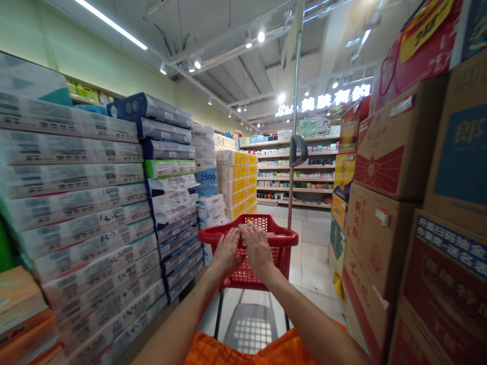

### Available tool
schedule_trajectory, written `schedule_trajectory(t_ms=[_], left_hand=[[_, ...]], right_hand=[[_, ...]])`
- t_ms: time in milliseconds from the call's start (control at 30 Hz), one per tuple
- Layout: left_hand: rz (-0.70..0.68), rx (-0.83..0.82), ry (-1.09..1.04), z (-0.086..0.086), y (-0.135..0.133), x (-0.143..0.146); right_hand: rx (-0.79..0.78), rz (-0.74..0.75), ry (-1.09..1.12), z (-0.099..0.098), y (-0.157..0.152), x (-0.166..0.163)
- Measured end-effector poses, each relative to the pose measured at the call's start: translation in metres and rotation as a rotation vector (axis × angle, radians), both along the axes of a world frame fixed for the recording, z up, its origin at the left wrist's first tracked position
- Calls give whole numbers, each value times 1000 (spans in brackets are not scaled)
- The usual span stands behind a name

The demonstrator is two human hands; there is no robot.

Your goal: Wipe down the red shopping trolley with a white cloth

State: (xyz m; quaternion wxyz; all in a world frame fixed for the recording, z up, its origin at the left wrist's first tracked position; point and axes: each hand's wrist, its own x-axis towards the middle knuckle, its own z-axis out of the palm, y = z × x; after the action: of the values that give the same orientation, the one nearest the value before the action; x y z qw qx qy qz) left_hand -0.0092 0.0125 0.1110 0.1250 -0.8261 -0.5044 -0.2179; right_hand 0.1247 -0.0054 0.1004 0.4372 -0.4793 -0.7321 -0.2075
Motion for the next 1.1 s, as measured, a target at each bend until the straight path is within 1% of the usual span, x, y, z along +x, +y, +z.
schedule_trajectory(t_ms=[67,133,200,267,300,367,433,467,500,533,633,667,700,733,833,900,933,1000,1033,1100], left_hand=[[40,16,-28,-2,1,-5],[76,28,-47,-3,1,-10],[67,25,-37,-3,1,-13],[46,24,-18,-2,1,-12],[38,26,-10,-2,0,-11],[31,38,2,-2,0,-11],[76,51,0,-4,1,-16],[111,58,-4,-5,2,-20],[142,63,-7,-6,3,-24],[159,61,-6,-8,4,-28],[132,41,7,-9,7,-35],[122,38,6,-10,7,-36],[119,41,2,-10,7,-35],[116,50,-4,-9,6,-35],[86,79,-39,-6,2,-33],[71,97,-99,-1,-1,-32],[61,112,-142,2,-1,-30],[13,147,-240,11,-1,-23],[-25,152,-288,15,1,-17],[-85,93,-358,22,6,0]], right_hand=[[4,23,-65,-2,0,8],[-7,-58,-36,-4,1,28],[-26,-166,48,-5,3,42],[-30,-191,93,-5,6,39],[-21,-160,87,-5,8,31],[5,-53,32,-4,11,9],[3,38,-52,-1,14,-7],[-18,51,-82,1,14,-8],[-53,35,-90,4,14,-4],[-100,-12,-72,7,14,3],[-260,-223,65,18,14,30],[-288,-262,99,21,13,34],[-295,-263,108,24,13,34],[-284,-227,95,26,13,29],[-220,-22,21,29,16,1],[-251,71,52,31,20,-15],[-282,92,87,32,23,-19],[-338,131,135,34,28,-18],[-347,156,122,35,29,-14],[-356,163,50,35,28,1]])
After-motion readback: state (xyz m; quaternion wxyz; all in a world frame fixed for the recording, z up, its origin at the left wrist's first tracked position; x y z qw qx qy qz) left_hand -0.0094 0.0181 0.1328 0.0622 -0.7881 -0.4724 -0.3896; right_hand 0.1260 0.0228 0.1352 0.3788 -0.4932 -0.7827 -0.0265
